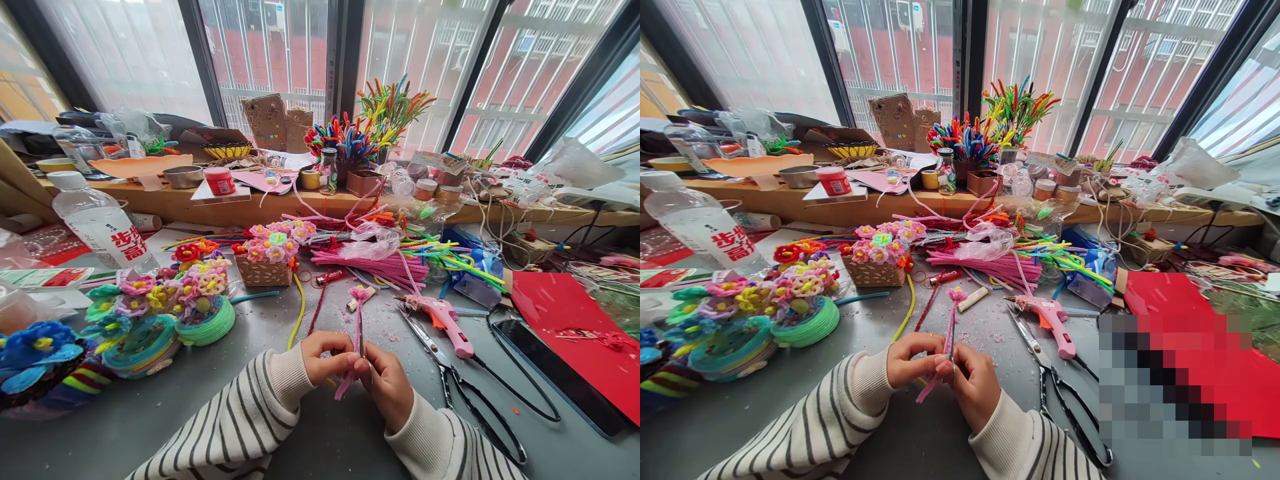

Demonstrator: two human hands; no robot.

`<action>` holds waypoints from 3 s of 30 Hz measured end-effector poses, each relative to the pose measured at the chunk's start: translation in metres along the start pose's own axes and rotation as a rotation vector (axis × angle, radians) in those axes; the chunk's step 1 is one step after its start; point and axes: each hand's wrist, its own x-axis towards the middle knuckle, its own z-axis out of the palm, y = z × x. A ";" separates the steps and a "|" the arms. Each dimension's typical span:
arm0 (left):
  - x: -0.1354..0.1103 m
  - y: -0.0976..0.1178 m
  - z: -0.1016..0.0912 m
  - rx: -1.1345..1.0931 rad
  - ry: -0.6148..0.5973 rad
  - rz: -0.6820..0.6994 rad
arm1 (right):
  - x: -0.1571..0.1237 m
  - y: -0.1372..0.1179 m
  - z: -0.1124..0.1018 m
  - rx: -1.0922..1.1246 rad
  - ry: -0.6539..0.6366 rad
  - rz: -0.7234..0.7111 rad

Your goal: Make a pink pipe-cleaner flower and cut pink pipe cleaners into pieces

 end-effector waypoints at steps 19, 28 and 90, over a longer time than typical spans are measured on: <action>0.000 0.008 -0.002 -0.230 0.119 -0.130 | 0.003 -0.002 0.000 -0.137 -0.006 -0.055; 0.001 0.007 -0.002 -0.261 0.210 -0.108 | 0.000 -0.004 0.005 -0.152 -0.035 -0.044; 0.004 0.005 -0.005 -0.349 0.412 -0.049 | 0.002 0.001 0.002 -0.093 0.016 0.101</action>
